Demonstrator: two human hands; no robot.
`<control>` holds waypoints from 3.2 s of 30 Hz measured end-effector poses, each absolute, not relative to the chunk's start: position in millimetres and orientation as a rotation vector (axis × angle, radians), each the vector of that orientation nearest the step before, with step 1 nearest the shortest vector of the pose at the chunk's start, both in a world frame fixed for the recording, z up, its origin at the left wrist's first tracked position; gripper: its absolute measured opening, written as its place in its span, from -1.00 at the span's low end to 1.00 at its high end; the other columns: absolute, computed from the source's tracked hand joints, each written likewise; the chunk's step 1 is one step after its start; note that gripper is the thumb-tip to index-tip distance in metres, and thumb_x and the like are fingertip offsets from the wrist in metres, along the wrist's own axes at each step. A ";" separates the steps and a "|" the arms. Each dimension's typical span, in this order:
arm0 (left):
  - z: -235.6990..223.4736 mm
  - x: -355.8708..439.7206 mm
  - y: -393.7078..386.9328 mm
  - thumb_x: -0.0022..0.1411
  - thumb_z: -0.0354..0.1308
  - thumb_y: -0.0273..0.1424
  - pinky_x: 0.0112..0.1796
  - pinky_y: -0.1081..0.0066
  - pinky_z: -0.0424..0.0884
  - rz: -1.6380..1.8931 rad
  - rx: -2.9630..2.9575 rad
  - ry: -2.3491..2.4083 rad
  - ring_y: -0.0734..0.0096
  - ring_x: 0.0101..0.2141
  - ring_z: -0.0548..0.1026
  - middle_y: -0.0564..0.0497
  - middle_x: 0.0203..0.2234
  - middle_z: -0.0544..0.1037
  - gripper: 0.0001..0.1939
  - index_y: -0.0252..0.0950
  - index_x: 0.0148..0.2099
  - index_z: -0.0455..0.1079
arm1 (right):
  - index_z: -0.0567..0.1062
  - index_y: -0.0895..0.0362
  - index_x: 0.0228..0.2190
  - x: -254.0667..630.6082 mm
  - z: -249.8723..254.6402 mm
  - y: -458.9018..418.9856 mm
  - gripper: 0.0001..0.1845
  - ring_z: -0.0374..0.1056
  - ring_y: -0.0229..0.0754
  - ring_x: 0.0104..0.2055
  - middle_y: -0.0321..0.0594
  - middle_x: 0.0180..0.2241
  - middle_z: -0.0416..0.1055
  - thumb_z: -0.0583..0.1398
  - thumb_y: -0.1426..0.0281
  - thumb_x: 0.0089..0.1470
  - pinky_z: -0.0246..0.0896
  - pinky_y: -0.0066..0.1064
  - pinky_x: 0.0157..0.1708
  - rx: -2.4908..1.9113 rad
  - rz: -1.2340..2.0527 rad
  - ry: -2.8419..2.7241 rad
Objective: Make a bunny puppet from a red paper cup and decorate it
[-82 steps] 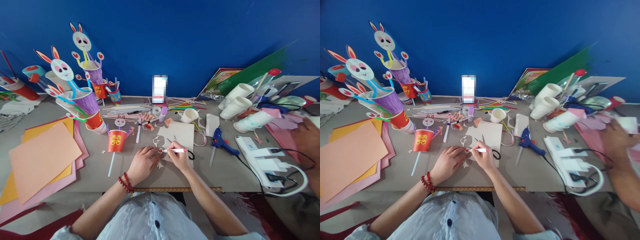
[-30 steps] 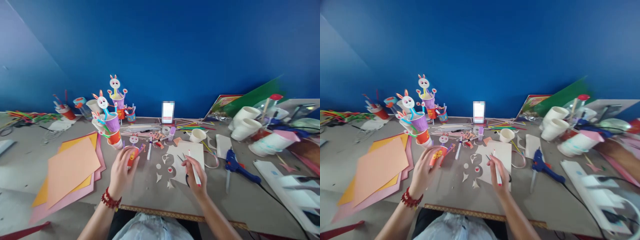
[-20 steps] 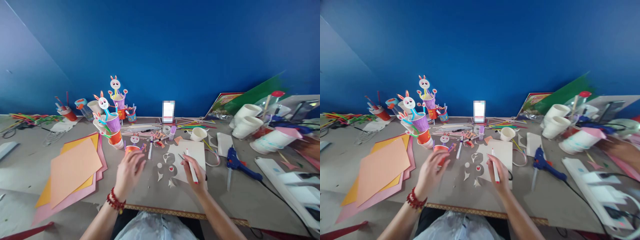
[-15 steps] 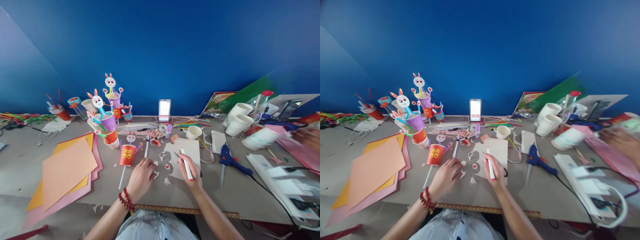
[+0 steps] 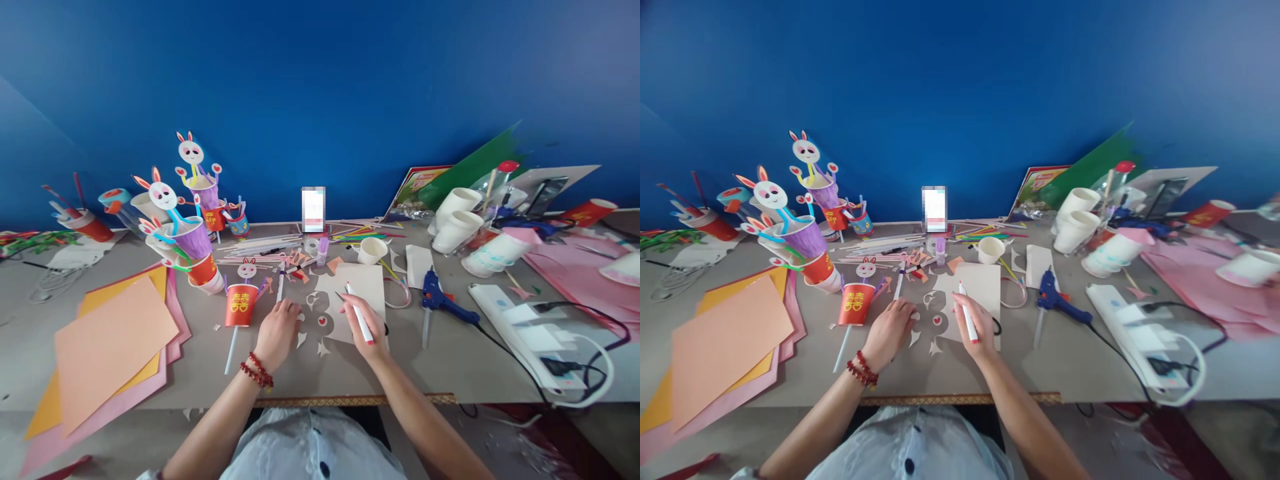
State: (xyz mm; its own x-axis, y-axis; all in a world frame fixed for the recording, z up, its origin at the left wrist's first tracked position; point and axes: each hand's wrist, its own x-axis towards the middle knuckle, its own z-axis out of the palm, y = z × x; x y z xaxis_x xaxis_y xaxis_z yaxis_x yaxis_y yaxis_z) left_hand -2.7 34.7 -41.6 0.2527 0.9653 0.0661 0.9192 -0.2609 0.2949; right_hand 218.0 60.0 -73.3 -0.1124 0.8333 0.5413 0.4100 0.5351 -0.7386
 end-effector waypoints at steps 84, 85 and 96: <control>-61.3 -23.5 6.5 0.43 -0.01 -0.37 -0.10 0.19 0.37 0.492 2.571 1.487 0.22 0.03 0.43 -0.03 0.04 0.55 -0.71 -0.15 0.08 0.47 | 0.29 0.06 -0.56 174.5 -67.5 61.5 -0.80 0.13 -0.28 -0.57 -0.40 -0.63 0.21 0.10 0.48 0.08 -0.01 -0.46 -0.55 -1.115 0.962 -1.796; -61.3 -23.6 6.5 0.43 -0.01 -0.37 -0.10 0.19 0.37 0.493 2.572 1.486 0.22 0.03 0.43 -0.03 0.05 0.55 -0.70 -0.14 0.08 0.47 | 0.29 0.06 -0.56 174.5 -67.2 61.5 -0.80 0.13 -0.29 -0.57 -0.40 -0.63 0.21 0.10 0.48 0.08 -0.01 -0.46 -0.55 -1.115 0.952 -1.789; -61.2 -23.7 5.8 0.44 -0.03 -0.38 -0.10 0.18 0.36 0.495 2.572 1.478 0.21 0.03 0.43 -0.05 0.06 0.54 -0.70 -0.16 0.08 0.47 | 0.28 0.06 -0.57 173.9 -64.0 61.5 -0.79 0.15 -0.28 -0.57 -0.40 -0.63 0.21 0.09 0.47 0.08 0.01 -0.44 -0.54 -1.113 0.905 -1.821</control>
